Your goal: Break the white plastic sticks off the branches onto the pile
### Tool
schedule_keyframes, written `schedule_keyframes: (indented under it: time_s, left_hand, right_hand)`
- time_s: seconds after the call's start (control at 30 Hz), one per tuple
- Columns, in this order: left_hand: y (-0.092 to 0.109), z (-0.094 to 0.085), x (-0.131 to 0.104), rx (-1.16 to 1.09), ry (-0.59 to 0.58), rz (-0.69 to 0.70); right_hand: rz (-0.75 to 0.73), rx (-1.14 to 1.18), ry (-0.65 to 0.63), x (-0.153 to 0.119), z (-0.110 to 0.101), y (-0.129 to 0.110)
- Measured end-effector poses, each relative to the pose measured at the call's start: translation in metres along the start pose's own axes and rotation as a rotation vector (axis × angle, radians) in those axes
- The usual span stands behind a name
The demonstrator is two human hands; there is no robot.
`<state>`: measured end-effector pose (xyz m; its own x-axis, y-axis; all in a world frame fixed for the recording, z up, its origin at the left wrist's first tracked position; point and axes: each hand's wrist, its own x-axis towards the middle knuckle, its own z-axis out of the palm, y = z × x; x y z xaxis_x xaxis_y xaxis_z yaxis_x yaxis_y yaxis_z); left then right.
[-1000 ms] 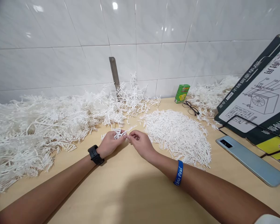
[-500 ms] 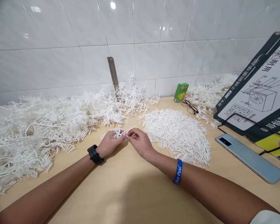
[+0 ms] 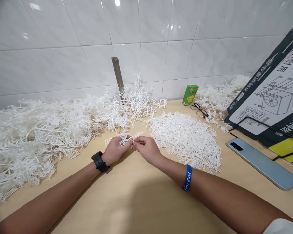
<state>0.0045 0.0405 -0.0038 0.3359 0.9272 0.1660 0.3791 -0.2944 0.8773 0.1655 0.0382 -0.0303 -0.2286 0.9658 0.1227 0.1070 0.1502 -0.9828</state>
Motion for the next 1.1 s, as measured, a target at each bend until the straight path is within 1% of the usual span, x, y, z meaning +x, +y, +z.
schedule_keyframes:
  time_s: [0.1,0.2,0.3,0.4,0.47,0.6,0.73,0.93,1.1]
  left_hand:
    - [-0.001,0.001,-0.001,0.048,0.016,0.013]
    - [-0.002,0.002,-0.002,0.097,0.044,0.04]
    - [-0.001,0.002,-0.003,0.129,0.029,0.082]
    - [0.001,0.003,-0.004,0.147,0.02,0.109]
    - [0.001,0.003,-0.004,0.164,0.034,0.111]
    - [-0.004,0.003,-0.004,0.179,0.046,0.072]
    - [-0.008,0.003,-0.003,0.184,0.054,0.052]
    - [-0.007,0.002,-0.002,0.18,0.072,0.023]
    - [-0.007,0.001,0.0,0.125,0.061,0.008]
  right_hand:
    - [0.002,0.03,-0.019,0.001,-0.001,0.0]
    - [0.03,0.058,0.01,0.003,-0.002,0.001]
    - [0.081,0.065,0.054,0.005,-0.001,0.004]
    - [0.11,0.083,0.058,0.007,-0.001,0.006]
    - [0.123,0.108,0.054,0.007,-0.001,0.006]
    - [0.148,0.177,0.063,0.007,-0.002,0.004]
    - [0.139,0.227,0.065,0.009,-0.001,0.006]
    - [0.09,0.28,0.086,0.01,0.0,0.013]
    - [0.045,0.208,0.101,0.01,-0.001,0.01]
